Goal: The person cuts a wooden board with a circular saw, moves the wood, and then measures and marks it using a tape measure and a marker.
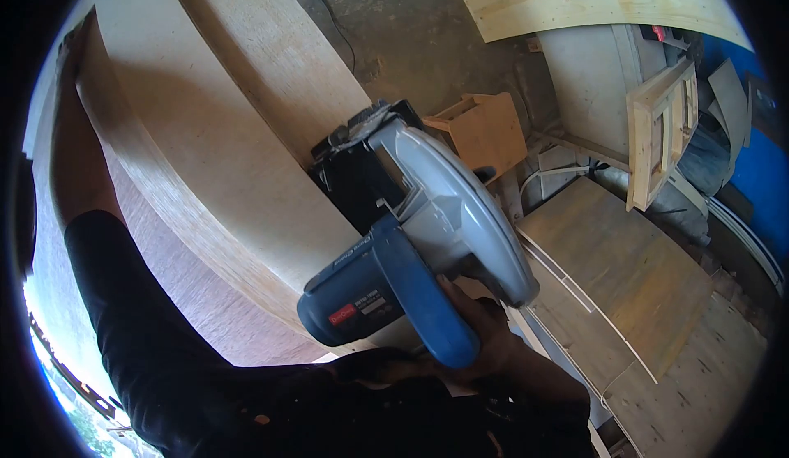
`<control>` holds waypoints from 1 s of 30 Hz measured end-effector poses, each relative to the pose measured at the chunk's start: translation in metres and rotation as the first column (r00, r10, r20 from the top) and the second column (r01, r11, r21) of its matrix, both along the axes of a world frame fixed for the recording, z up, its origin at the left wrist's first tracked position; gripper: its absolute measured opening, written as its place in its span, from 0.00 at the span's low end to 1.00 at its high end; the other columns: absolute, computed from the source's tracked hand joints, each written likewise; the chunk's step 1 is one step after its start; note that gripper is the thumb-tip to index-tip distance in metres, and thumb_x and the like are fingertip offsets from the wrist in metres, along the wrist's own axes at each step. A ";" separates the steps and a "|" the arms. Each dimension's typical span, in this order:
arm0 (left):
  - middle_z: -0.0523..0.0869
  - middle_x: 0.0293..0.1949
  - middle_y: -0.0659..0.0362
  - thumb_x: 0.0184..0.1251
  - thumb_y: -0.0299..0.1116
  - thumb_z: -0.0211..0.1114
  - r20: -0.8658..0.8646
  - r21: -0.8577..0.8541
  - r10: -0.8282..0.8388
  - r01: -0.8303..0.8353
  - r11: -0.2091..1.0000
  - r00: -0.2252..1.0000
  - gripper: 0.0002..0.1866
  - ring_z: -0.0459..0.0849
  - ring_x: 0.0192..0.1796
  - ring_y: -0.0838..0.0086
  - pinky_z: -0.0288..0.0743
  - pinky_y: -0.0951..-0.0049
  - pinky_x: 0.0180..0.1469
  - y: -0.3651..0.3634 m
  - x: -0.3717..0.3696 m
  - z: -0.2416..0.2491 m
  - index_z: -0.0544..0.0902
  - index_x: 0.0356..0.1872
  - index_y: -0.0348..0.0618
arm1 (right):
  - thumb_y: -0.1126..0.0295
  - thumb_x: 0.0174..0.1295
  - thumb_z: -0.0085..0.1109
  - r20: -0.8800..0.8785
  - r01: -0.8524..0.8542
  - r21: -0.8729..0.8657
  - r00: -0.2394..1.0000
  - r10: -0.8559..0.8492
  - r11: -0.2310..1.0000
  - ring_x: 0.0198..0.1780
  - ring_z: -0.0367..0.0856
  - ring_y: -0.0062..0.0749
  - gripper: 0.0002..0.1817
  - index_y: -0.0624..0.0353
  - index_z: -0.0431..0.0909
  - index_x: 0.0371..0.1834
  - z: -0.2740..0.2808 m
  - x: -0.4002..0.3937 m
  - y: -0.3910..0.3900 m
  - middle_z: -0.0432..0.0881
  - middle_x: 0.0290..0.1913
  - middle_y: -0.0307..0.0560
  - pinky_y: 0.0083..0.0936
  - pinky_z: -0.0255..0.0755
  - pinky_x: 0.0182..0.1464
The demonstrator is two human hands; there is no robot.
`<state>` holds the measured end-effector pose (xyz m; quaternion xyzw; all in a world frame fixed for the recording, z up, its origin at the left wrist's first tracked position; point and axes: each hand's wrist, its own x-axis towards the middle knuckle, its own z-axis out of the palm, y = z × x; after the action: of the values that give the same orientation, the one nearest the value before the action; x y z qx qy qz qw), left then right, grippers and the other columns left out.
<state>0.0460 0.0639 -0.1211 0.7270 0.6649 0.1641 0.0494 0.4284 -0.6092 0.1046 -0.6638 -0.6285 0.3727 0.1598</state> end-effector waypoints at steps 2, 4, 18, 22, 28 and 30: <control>0.79 0.51 0.47 0.51 0.73 0.55 0.031 0.006 0.007 -0.007 1.000 0.999 0.44 0.76 0.53 0.52 0.67 0.55 0.55 -0.011 -0.003 0.005 0.75 0.58 0.44 | 0.50 0.44 0.75 -0.005 -0.007 0.028 1.000 0.007 1.000 0.50 0.82 0.46 0.53 0.76 0.58 0.65 -0.001 0.000 0.006 0.77 0.54 0.64 0.33 0.77 0.50; 0.80 0.50 0.47 0.51 0.72 0.55 0.064 0.014 0.016 -0.016 1.000 0.998 0.44 0.77 0.52 0.52 0.67 0.55 0.54 -0.022 -0.007 0.008 0.75 0.57 0.43 | 0.52 0.44 0.75 0.043 -0.035 0.102 0.999 0.031 0.994 0.53 0.81 0.47 0.53 0.76 0.58 0.66 0.002 -0.001 0.013 0.75 0.57 0.64 0.33 0.76 0.53; 0.82 0.46 0.48 0.53 0.69 0.57 0.287 0.014 0.027 -0.032 0.999 0.957 0.40 0.79 0.47 0.56 0.69 0.57 0.50 -0.038 -0.017 -0.006 0.77 0.54 0.42 | 0.71 0.47 0.64 -0.401 0.271 -0.036 0.878 -0.262 0.962 0.51 0.75 0.42 0.38 0.75 0.58 0.61 -0.012 -0.019 0.070 0.72 0.52 0.61 0.31 0.67 0.55; 0.82 0.44 0.48 0.53 0.69 0.58 0.360 0.020 0.011 -0.019 1.000 0.933 0.39 0.79 0.45 0.57 0.70 0.58 0.48 -0.034 -0.006 -0.012 0.78 0.53 0.42 | 0.75 0.46 0.62 -0.456 0.344 0.030 0.840 -0.294 0.938 0.41 0.75 0.35 0.31 0.74 0.63 0.54 -0.019 -0.018 0.092 0.74 0.42 0.55 0.26 0.69 0.46; 0.83 0.42 0.49 0.54 0.67 0.59 0.443 0.039 0.017 -0.038 0.999 0.896 0.38 0.80 0.43 0.58 0.71 0.58 0.46 -0.057 -0.014 0.007 0.78 0.52 0.41 | 0.81 0.44 0.59 -0.559 0.422 0.122 0.777 -0.289 0.899 0.26 0.76 0.24 0.20 0.73 0.70 0.44 -0.012 -0.030 0.101 0.77 0.27 0.46 0.19 0.72 0.31; 0.84 0.41 0.49 0.54 0.67 0.59 0.449 0.048 0.017 -0.042 0.998 0.894 0.38 0.80 0.43 0.59 0.71 0.59 0.46 -0.080 -0.018 0.031 0.79 0.51 0.41 | 0.79 0.46 0.59 -0.524 0.349 0.121 0.817 -0.239 0.929 0.28 0.76 0.24 0.20 0.71 0.70 0.45 -0.009 -0.024 0.099 0.77 0.28 0.44 0.21 0.71 0.33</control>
<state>0.0281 -0.0165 -0.0904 0.6606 0.6417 0.3465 0.1782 0.4042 -0.5099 0.0955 -0.6125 -0.4906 0.4338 0.4426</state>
